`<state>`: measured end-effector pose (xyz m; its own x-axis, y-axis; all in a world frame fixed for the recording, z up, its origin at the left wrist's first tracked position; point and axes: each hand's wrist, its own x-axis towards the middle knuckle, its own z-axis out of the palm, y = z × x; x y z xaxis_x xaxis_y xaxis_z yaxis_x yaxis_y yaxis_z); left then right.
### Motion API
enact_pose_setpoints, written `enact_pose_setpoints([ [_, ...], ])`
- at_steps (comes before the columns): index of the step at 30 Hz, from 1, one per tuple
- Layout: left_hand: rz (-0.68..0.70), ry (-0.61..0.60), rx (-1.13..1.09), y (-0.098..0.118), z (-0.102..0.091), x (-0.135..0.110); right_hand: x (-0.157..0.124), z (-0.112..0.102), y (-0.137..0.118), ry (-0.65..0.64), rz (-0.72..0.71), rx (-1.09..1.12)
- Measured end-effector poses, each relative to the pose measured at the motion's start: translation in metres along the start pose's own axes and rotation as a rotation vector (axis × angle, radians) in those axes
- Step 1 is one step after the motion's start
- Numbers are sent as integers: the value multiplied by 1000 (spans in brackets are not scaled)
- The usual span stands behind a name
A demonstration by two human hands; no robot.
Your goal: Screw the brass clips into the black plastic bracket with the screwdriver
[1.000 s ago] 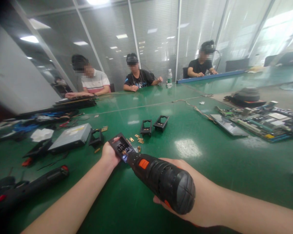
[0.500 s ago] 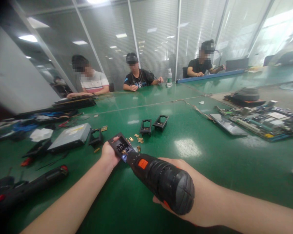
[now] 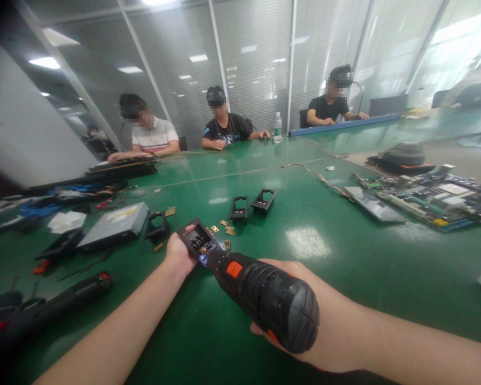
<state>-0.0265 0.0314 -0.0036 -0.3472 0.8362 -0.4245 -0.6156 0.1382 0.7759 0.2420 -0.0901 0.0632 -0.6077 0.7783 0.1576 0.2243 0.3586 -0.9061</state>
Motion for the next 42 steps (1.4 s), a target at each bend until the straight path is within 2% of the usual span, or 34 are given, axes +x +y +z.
enact_pose_setpoints([
  [15,-21,-25,-3,1,0,-1,2,0,5,-9,-103,-17],
  [22,-13,-2,3,0,-1,0,1,-1,-1,-41,-58,-104],
  [34,-4,-9,-15,0,-2,1,2,-3,-1,-40,-106,-125],
  [42,-10,26,-10,1,-1,1,-3,-3,10,-57,-43,-69],
])
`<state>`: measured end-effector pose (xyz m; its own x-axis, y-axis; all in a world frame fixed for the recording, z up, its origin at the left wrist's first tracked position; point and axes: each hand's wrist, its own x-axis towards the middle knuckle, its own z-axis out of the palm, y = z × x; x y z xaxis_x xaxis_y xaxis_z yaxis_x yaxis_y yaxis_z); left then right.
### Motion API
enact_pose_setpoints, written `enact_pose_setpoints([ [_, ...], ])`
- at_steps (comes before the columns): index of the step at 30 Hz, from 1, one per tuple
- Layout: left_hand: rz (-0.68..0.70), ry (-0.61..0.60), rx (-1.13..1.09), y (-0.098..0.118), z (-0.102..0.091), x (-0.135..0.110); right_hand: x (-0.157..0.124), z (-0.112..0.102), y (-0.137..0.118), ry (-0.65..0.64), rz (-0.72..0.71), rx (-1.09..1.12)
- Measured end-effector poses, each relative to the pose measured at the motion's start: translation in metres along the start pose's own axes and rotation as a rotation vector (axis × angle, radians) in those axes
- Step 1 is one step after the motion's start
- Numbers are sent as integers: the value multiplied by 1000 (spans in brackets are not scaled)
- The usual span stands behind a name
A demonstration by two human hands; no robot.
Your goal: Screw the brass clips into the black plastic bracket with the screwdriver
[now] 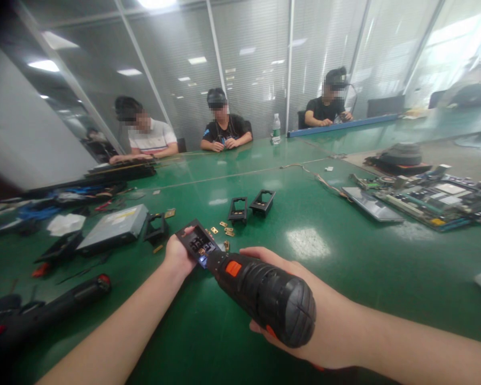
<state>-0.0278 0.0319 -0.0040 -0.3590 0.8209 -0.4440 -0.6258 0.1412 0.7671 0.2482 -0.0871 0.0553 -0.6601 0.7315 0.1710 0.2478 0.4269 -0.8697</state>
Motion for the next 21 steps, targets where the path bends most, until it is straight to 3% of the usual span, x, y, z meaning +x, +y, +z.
enact_pose_setpoints([
  [7,-12,8,15,1,2,-3,0,0,-7,-45,107,45],
  [11,-11,3,8,1,3,-3,1,-3,-10,-1,87,-37],
  [21,-6,2,5,0,2,-2,1,-3,-11,-13,75,22],
])
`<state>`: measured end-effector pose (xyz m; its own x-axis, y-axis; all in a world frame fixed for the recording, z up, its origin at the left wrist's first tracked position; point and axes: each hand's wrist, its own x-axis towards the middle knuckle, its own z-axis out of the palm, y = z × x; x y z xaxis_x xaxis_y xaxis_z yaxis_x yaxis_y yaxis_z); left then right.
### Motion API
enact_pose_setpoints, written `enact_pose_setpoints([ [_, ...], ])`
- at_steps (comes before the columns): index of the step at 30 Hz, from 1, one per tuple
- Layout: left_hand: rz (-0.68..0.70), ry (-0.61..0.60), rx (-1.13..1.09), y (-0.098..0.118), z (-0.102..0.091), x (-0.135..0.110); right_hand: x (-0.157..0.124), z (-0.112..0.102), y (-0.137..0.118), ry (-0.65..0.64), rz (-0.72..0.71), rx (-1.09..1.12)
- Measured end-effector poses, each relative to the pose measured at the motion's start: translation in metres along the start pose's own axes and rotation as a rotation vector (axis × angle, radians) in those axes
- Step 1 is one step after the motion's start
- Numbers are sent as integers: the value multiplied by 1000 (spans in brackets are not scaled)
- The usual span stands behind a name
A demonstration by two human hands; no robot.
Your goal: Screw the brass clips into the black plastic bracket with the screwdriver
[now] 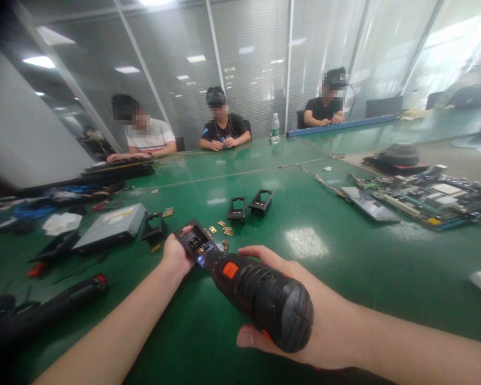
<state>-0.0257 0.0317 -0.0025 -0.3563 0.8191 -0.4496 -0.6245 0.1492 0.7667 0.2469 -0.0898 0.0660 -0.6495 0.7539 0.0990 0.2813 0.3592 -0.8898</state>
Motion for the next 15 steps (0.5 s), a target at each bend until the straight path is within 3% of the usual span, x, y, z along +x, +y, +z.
enact_pose_setpoints([
  [10,-18,4,5,1,0,-1,1,7,7,18,-13,98],
  [15,-2,-12,1,0,0,-1,2,11,11,88,-6,143],
])
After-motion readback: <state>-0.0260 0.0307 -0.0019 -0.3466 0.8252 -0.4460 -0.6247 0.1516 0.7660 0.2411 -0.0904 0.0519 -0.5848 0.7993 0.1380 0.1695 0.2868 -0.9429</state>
